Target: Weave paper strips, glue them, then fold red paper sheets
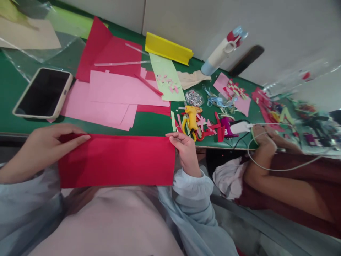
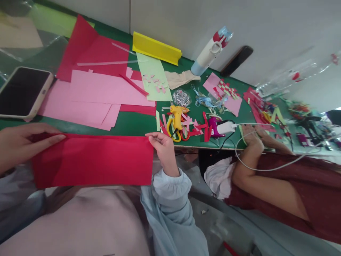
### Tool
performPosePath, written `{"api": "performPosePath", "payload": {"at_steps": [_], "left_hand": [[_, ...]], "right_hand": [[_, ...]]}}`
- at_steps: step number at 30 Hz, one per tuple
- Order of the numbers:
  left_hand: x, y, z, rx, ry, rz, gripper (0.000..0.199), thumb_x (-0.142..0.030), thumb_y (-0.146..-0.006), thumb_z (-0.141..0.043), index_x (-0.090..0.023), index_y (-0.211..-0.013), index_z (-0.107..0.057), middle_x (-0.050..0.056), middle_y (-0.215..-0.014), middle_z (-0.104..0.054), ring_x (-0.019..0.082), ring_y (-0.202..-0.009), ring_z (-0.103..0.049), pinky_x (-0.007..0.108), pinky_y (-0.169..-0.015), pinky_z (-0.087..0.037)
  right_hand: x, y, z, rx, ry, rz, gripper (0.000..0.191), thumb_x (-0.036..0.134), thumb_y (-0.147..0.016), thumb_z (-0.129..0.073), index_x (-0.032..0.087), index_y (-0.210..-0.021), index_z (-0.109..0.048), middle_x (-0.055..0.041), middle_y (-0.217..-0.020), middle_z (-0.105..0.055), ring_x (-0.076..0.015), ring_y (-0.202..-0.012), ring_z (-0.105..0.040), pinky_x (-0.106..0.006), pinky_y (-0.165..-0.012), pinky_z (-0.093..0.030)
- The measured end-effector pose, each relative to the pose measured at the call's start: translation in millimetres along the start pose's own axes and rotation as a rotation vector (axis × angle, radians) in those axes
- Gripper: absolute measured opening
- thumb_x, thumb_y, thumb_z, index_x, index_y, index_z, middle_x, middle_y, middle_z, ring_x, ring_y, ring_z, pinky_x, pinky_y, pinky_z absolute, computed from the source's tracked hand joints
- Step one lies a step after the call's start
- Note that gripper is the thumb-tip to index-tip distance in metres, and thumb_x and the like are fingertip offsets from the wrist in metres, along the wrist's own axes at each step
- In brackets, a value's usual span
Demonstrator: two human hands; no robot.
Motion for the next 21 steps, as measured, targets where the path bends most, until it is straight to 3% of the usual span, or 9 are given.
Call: {"api": "performPosePath", "payload": {"at_steps": [4,8,12,15,21], "left_hand": [[0,14,4.5,0.091,0.242,0.396,0.054,-0.065,-0.057,-0.074,-0.016,-0.080,-0.076,0.005,-0.076,-0.076,0.020,-0.069,-0.063,0.025,-0.058,-0.046],[5,24,0.2,0.150,0.410,0.558,0.066,-0.067,-0.050,-0.081,-0.011,-0.085,-0.075,0.012,-0.080,-0.076,0.023,-0.067,-0.063,0.027,-0.052,-0.048],[8,34,-6.1,0.180,0.481,0.544,0.069,-0.066,-0.052,-0.082,-0.013,-0.096,-0.074,0.010,-0.082,-0.076,0.022,-0.066,-0.064,0.027,-0.048,-0.050],[10,43,-12.3,0.127,0.594,0.432,0.064,-0.057,-0.054,-0.086,-0.014,-0.099,-0.071,0.009,-0.088,-0.077,0.020,-0.070,-0.066,0.028,-0.052,-0.054],[17,65,-27.0,-0.161,0.521,0.169,0.025,-0.029,-0.071,-0.077,-0.013,-0.088,-0.068,0.005,-0.093,-0.074,0.019,-0.088,-0.067,0.040,-0.089,-0.059]], "right_hand": [[-6,10,5,-0.012,-0.065,-0.068,0.023,0.036,-0.068,-0.079,0.021,-0.084,-0.076,0.0020,-0.066,-0.067,-0.0114,-0.058,-0.057,-0.023,-0.056,-0.044],[-10,20,11,-0.021,-0.076,-0.096,0.027,0.037,-0.066,-0.081,0.020,-0.086,-0.076,0.0010,-0.067,-0.070,-0.0119,-0.056,-0.059,-0.024,-0.056,-0.046],[-14,29,23,-0.025,0.055,-0.020,0.032,0.041,-0.069,-0.081,0.020,-0.092,-0.077,0.0007,-0.067,-0.070,-0.0115,-0.057,-0.060,-0.023,-0.054,-0.048],[-20,36,31,-0.007,0.149,0.081,0.032,0.036,-0.067,-0.082,0.020,-0.095,-0.077,-0.0014,-0.077,-0.074,-0.0133,-0.066,-0.064,-0.025,-0.060,-0.052],[-34,47,33,-0.079,0.221,0.435,0.005,0.022,-0.070,-0.075,0.022,-0.070,-0.071,-0.0037,-0.078,-0.075,-0.0189,-0.077,-0.069,-0.035,-0.076,-0.057]]}}
Point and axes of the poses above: each hand's wrist, its own y-axis away from the middle knuckle, its own z-axis out of the back of the hand, x = y × z, the point moved 1 cm from there along -y, towards the middle knuckle
